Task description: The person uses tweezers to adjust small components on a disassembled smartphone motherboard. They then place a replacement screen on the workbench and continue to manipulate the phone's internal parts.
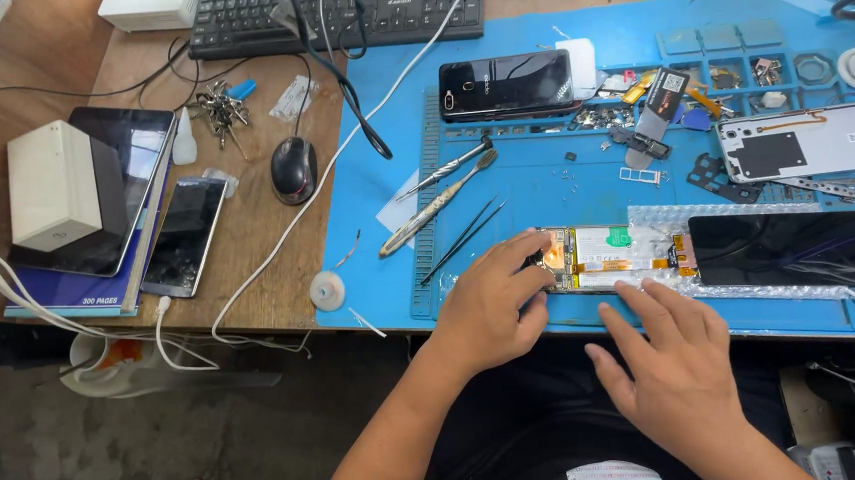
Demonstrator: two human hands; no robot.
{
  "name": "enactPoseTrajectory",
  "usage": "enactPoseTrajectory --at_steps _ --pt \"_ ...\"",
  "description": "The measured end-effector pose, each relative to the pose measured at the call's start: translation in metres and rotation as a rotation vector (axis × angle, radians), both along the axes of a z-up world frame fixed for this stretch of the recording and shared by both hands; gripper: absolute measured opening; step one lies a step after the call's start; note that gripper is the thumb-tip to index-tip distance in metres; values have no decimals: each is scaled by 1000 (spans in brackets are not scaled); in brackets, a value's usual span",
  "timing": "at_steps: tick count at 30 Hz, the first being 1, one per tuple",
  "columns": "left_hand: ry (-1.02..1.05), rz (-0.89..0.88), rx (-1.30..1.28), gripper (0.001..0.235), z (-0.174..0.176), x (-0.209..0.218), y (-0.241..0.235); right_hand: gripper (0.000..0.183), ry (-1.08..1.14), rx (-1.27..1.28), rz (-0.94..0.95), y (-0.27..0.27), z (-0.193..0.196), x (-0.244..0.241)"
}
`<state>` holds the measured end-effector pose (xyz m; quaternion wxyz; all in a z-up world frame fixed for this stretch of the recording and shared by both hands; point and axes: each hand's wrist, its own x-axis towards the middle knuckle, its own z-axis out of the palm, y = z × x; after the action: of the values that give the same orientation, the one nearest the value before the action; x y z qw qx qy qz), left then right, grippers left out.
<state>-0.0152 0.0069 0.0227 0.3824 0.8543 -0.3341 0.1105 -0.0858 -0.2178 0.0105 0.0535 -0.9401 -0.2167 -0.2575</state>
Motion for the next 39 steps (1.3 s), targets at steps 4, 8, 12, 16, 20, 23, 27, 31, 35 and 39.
enactPoseTrajectory --at_steps 4,8,12,16,20,23,27,31,35,39 --pt "-122 -29 33 8 2 -7 -1 39 -6 -65 -65 -4 -2 1" --pt "-234 -28 130 20 4 -10 -5 40 -9 -76 -47 -7 -1 3" --pt "-236 -23 166 23 0 -9 -6 42 -33 -61 -42 -8 -6 6" --pt "-220 5 194 25 -1 -12 -9 41 -13 -42 -29 -9 -6 7" --pt "-224 29 228 31 -5 -13 -10 39 7 -49 -26 -9 -7 7" --pt "-240 28 235 31 -5 -13 -11 41 16 -61 -35 -9 -6 6" --pt "-306 37 187 18 -7 -13 -12 41 12 -62 -42 -9 -9 6" --pt "-316 52 149 6 -4 -12 -13 42 1 -44 -31 -10 -13 7" --pt "-324 54 197 25 -2 -12 -14 43 -5 -47 -37 -11 -15 7" --pt "-302 58 216 23 -2 -11 -15 44 14 -45 -36 -12 -15 6"
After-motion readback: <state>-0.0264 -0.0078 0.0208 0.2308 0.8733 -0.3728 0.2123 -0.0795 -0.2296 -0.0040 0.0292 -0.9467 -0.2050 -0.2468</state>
